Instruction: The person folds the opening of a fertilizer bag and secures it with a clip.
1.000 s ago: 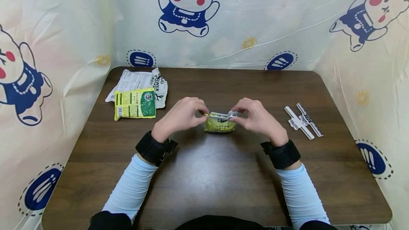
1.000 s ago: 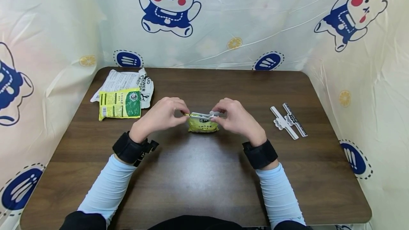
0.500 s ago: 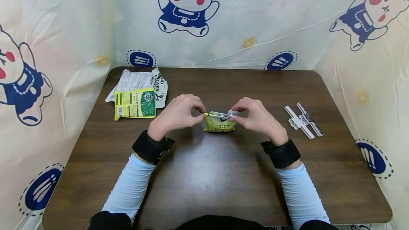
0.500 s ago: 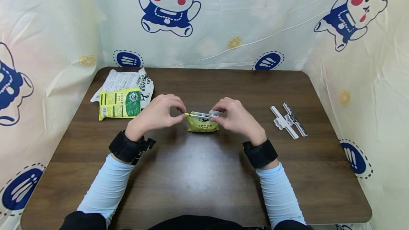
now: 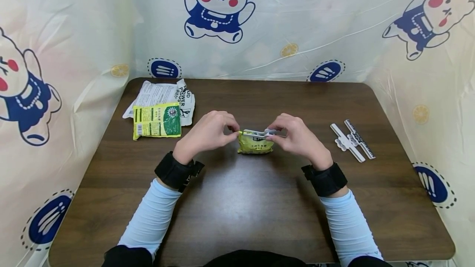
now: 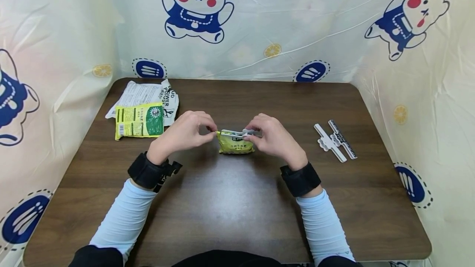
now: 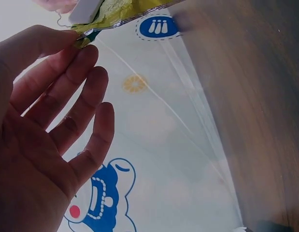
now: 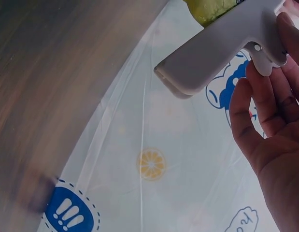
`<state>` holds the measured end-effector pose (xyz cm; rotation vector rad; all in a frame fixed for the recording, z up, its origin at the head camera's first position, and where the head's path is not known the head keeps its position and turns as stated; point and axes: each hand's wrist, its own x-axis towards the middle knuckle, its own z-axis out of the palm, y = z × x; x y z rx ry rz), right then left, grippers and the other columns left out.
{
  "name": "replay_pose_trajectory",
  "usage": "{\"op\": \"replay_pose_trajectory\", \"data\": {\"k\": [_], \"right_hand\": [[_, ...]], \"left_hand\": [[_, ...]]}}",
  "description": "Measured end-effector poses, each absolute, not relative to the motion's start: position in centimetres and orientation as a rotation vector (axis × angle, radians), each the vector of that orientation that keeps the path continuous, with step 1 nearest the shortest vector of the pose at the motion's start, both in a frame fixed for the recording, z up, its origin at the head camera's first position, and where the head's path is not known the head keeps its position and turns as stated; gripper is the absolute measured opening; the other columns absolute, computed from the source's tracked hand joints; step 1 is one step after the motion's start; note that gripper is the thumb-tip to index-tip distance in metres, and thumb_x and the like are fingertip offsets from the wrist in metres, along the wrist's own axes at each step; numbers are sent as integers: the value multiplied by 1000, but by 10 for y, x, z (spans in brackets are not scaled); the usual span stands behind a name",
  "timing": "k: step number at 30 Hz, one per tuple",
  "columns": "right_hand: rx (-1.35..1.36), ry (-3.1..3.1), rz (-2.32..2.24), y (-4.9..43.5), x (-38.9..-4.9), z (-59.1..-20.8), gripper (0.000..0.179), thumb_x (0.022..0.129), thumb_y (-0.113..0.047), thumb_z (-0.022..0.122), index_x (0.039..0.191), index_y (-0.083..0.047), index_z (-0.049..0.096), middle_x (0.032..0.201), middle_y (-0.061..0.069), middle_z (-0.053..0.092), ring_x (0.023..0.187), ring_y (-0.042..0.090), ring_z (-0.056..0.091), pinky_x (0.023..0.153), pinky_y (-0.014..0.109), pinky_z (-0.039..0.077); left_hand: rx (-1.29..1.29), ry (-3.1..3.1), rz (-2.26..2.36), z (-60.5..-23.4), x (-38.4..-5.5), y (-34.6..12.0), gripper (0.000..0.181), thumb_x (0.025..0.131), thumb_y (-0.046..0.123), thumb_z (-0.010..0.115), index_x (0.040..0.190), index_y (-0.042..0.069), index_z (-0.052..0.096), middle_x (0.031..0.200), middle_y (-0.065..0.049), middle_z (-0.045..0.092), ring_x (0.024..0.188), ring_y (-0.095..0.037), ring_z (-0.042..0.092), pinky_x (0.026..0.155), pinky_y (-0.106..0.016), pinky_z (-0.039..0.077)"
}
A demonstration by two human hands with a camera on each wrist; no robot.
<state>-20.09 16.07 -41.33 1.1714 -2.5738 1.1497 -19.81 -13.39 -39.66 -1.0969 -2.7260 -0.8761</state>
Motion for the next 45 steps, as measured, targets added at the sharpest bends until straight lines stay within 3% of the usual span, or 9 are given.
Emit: {"op": "replay_pose_trajectory", "data": {"k": [5, 21, 27, 30, 35, 39, 45], "right_hand": [[1174, -2572, 1137, 158, -200, -412, 16, 85, -9, 86, 98, -4, 78, 89, 9, 73, 82, 31, 64, 66, 45, 55], [1174, -2569, 1127, 157, -197, -411, 17, 85, -8, 87, 99, -4, 78, 89, 9, 72, 80, 31, 61, 64, 41, 53], [1167, -2611, 1179, 160, -199, -411, 19, 87, -10, 86, 103, -4, 76, 93, 10, 72, 85, 30, 64, 71, 50, 59], [1152, -2714, 1185, 163, -201, -411, 31, 86, -11, 87, 112, -4, 72, 103, 12, 72, 90, 29, 66, 79, 54, 60], [1072, -2935, 1127, 168, -204, -411, 43, 86, -2, 83, 125, -4, 64, 114, 15, 71, 94, 29, 65, 84, 52, 59], [1032, -2971, 1133, 170, -207, -411, 38, 88, 8, 76, 122, -4, 62, 109, 16, 71, 93, 30, 65, 83, 52, 59], [1029, -2941, 1142, 171, -208, -413, 34, 89, 9, 74, 118, -4, 64, 107, 15, 71, 91, 30, 67, 82, 51, 60]], "left_hand": [[-1113, -2714, -864, -396, -198, -133, 4, 90, 11, 77, 91, 12, 82, 89, -2, 76, 78, -17, 62, 71, -40, 53], [-1136, -2713, -862, -395, -198, -132, 4, 92, 12, 79, 92, 10, 83, 89, -3, 77, 81, -19, 65, 73, -41, 54], [-1124, -2720, -875, -395, -198, -132, 4, 92, 12, 79, 92, 11, 83, 88, -2, 76, 80, -18, 64, 70, -40, 54], [-1109, -2732, -894, -395, -198, -132, 4, 92, 13, 79, 93, 11, 82, 89, -1, 76, 80, -17, 64, 69, -39, 54], [-1077, -2749, -918, -396, -198, -133, 4, 94, 14, 77, 93, 12, 81, 91, -1, 76, 81, -20, 66, 69, -39, 53], [-1055, -2753, -928, -397, -199, -133, 5, 95, 15, 76, 95, 12, 81, 93, -1, 76, 81, -23, 67, 69, -39, 53], [-954, -2796, -1013, -399, -201, -133, 8, 98, 19, 74, 101, 11, 75, 95, -3, 76, 84, -18, 68, 74, -40, 57]]}}
